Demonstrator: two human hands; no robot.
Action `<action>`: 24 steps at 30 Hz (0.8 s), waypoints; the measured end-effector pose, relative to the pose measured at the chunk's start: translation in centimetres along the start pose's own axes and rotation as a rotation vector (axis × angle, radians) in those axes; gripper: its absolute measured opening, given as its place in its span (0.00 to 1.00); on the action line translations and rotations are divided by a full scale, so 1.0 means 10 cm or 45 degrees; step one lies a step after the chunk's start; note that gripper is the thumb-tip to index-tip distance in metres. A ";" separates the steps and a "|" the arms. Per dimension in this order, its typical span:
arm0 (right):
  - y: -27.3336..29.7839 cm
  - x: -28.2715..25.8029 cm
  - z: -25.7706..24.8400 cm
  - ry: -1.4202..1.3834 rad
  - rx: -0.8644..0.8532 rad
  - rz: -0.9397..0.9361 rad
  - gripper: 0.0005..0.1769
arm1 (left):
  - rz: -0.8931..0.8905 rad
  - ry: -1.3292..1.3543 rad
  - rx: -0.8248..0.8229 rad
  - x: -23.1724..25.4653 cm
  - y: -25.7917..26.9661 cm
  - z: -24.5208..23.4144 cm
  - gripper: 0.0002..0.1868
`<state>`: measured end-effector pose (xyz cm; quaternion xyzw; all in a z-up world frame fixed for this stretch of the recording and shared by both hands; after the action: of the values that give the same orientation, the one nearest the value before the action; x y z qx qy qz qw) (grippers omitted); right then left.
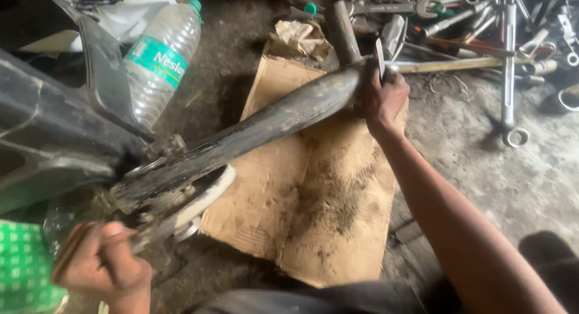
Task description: The person uses a thin metal tool to scrape debris from a cylindrical component of a larger metal assembly and subsequently wipes the surface with their hand.
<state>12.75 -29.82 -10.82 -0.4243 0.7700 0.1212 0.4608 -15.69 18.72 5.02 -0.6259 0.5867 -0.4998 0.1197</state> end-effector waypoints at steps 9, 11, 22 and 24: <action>-0.35 -0.20 -0.30 0.331 -0.002 0.100 0.33 | 0.176 -0.051 -0.308 0.43 0.79 -0.13 0.12; -0.29 -0.09 -0.15 0.302 -0.159 0.348 0.28 | 0.167 -0.028 -0.319 0.49 0.79 -0.15 0.08; -0.20 -0.01 -0.23 -0.112 -0.237 0.156 0.19 | 0.171 0.079 -1.032 1.25 -0.55 1.40 0.32; -0.18 0.02 -0.27 -0.255 -0.312 0.129 0.16 | 0.087 0.022 -1.310 1.33 -0.46 2.12 0.59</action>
<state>12.41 -32.56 -9.12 -0.4238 0.7201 0.2788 0.4735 0.89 -0.58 4.85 -0.5801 0.7777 -0.1475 -0.1922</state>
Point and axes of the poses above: each hand's wrist, its own y-axis away from the middle knuckle, its own z-axis out of the palm, x = y × z, the point moved 7 cm from there along -y, towards the middle knuckle, and after that the axes turned 9 degrees about y, right-handed, at the moved point
